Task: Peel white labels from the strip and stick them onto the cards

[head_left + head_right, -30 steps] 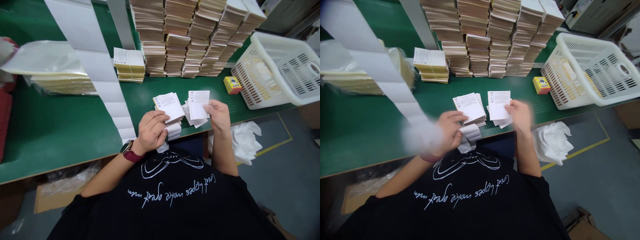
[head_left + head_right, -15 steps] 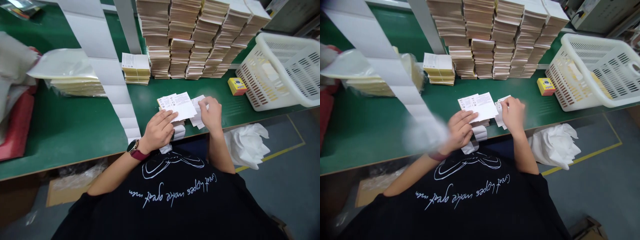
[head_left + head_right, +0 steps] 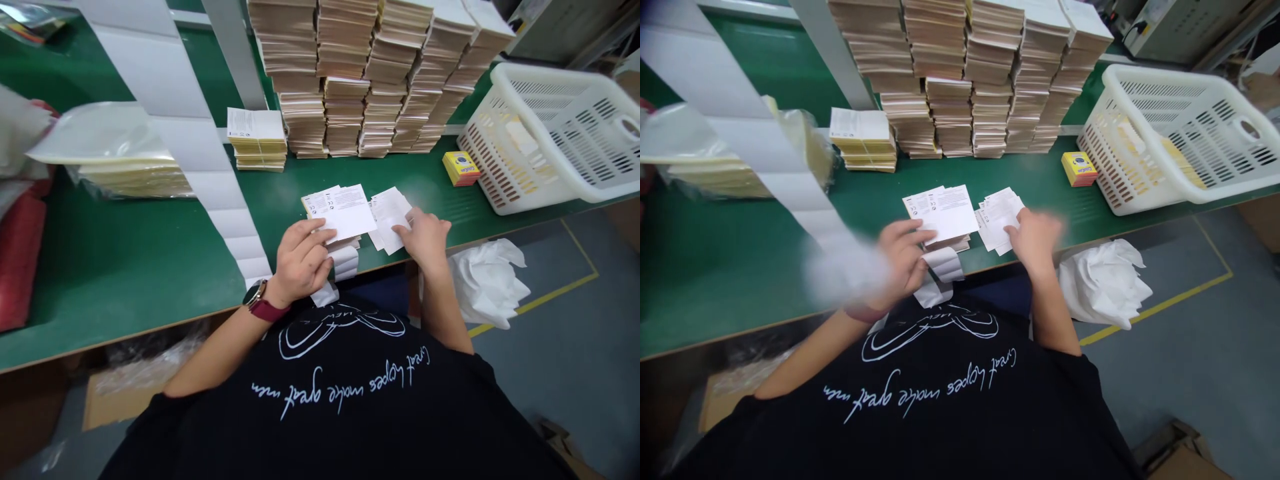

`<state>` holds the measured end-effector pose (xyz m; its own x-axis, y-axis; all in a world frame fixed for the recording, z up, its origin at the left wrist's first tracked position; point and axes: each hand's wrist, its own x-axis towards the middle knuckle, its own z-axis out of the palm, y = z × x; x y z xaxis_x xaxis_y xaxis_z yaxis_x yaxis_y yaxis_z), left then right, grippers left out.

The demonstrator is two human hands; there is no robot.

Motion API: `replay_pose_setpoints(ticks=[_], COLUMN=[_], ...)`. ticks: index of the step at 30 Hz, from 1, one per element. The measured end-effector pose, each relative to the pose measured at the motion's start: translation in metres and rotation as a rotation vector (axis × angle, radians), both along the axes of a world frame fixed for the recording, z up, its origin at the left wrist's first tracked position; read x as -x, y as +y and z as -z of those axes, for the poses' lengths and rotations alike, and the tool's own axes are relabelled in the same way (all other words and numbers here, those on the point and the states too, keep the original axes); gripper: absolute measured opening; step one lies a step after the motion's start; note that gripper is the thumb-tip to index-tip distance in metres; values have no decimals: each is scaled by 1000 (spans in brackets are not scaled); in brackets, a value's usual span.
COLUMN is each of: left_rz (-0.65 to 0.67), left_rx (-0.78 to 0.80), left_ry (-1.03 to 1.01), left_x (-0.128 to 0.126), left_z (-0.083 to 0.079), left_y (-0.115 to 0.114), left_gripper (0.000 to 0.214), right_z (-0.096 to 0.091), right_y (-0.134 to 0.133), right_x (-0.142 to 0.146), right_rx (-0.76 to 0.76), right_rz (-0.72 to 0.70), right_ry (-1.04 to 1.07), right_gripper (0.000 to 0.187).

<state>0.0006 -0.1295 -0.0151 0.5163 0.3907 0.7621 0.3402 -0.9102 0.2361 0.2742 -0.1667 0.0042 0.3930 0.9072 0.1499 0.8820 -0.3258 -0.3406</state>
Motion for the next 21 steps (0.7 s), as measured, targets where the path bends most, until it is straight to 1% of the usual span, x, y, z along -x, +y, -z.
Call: replay_pose_setpoints(ticks=[1, 2, 3, 4, 5, 6, 7, 8, 9, 10, 11, 13, 14, 16, 17, 19, 21], left_rz=[-15, -30, -46, -59, -67, -71, -67, -57, -46, -41, -48, -107, -148, -190, -171, -77, 1], left_rx=[14, 33, 60, 93, 130, 168, 199, 221, 230, 228, 218, 186, 162, 75, 16, -82, -97], left_ry=[-1, 5, 15, 18, 14, 4, -7, -16, -20, -18, -10, 9, 13, 21, 32, 64, 74], left_x=[2, 4, 4, 4, 3, 1, -2, -4, -7, -9, -11, -12, -11, -9, -7, -5, -4], left_z=[-3, -7, -10, -14, -17, -21, -24, -27, -30, -33, -36, -39, -40, -39, -38, -35, -32], left_y=[-1, -3, -6, -8, -12, -15, -18, -20, -22, -24, -25, -26, -26, -26, -26, -27, -27], left_gripper=[17, 20, 22, 24, 25, 27, 28, 29, 29, 28, 26, 14, 10, 23, 28, 30, 28], right_z=[1, 0, -3, -8, -14, -20, -26, -31, -34, -35, -34, -29, -27, -23, -22, -23, -24], right_y=[-4, -9, -15, -21, -28, -36, -43, -50, -55, -59, -62, -62, -61, -58, -57, -55, -54], right_x=[-1, 0, 4, 11, 19, 29, 39, 49, 59, 67, 72, 78, 79, 77, 77, 76, 77], right_rx=[11, -17, -76, -147, -217, -282, -310, -319, -337, -371, -408, -465, -469, -443, -426, -405, -393], right_rz=[42, 71, 71, 28, -52, -178, -332, -466, -570, -621, -634, -590, -569, -568, -573, -567, -560], right_ry=[-115, -186, -197, -143, -43, 103, 276, 427, 554, 661, 746, 856, 886, 911, 917, 928, 933], right_gripper=[23, 29, 35, 40, 43, 43, 41, 35, 28, 21, 16, 12, 11, 9, 8, 9, 11])
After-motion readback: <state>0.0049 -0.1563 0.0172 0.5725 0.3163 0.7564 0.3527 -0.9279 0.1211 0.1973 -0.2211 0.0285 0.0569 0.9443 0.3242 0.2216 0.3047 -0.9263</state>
